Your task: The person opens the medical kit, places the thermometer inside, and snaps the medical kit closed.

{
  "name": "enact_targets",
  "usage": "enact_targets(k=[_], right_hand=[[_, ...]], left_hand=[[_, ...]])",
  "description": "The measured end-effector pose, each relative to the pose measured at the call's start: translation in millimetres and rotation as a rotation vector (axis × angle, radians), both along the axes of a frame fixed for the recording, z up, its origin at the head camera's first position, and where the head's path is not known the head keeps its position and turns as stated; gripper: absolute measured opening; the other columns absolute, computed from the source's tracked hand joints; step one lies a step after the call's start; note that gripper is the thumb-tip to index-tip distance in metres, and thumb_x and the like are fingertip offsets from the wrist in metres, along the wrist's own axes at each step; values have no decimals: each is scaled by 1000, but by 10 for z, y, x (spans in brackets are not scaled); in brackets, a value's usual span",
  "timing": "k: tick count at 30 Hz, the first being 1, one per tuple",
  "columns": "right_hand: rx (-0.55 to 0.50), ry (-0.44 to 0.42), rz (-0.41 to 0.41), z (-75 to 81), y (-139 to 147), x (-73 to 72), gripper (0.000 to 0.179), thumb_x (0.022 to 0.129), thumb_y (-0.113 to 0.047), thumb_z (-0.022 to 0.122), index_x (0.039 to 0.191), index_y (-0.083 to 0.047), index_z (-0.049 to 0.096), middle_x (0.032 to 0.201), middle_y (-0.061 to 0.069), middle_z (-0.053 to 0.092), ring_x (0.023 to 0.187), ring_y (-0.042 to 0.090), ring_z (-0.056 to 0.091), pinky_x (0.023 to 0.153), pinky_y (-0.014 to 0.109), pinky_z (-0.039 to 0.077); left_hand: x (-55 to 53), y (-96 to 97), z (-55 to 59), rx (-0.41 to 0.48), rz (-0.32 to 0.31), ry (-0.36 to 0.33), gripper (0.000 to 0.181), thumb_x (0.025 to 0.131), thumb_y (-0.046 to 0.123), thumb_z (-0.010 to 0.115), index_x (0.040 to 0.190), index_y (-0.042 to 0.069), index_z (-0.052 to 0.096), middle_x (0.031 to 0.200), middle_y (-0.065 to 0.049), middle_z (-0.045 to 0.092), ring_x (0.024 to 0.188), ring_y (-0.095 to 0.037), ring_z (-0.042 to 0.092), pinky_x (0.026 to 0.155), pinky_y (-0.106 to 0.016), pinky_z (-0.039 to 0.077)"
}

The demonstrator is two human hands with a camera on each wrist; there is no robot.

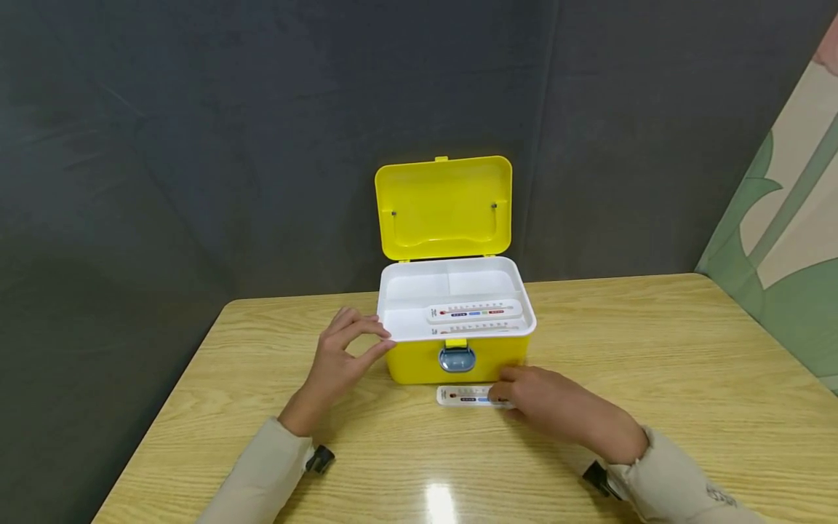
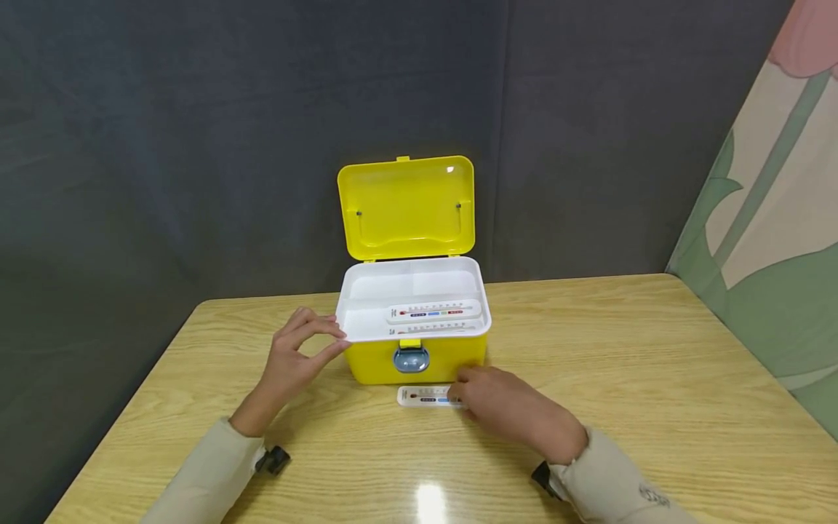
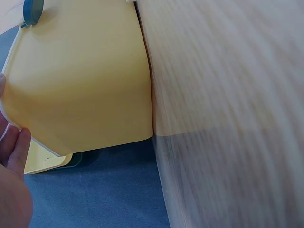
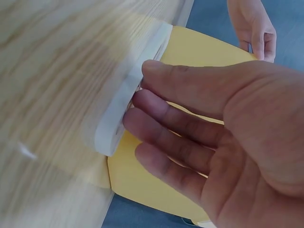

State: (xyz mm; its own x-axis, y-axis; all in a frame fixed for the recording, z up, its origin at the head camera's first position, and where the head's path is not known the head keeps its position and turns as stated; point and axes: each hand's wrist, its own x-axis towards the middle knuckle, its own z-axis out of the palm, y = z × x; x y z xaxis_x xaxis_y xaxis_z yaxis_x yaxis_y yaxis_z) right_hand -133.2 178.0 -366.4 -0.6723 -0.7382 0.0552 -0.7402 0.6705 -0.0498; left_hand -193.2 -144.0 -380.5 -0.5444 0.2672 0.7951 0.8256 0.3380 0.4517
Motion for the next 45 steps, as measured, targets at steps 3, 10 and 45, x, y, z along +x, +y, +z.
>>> enact_targets(k=[3, 10, 45], right_hand=[[-28, -5, 29, -1, -9, 1, 22, 81, -11, 82, 98, -20, 71, 89, -4, 60, 74, 8, 53, 64, 22, 51], [-86, -2, -27, 16, -54, 23, 30, 77, -10, 85, 103, -18, 72, 99, -2, 62, 83, 9, 57, 69, 24, 55], [-56, -38, -16, -129, -55, 24, 37, 89, -14, 75, 124, -17, 64, 119, 1, 61, 102, 16, 56, 88, 34, 56]], left_hand=[[6, -4, -4, 0, 4, -10, 24, 70, -3, 86, 85, 10, 74, 79, -3, 58, 96, -24, 60, 99, -17, 47], [-6, 0, -21, 1, 6, 12, 26, 68, -4, 87, 86, 10, 74, 78, -4, 57, 95, -25, 60, 99, -17, 48], [-15, 1, -5, -4, -6, 36, 29, 67, -7, 86, 87, 10, 74, 79, -4, 56, 94, -25, 59, 99, -17, 48]])
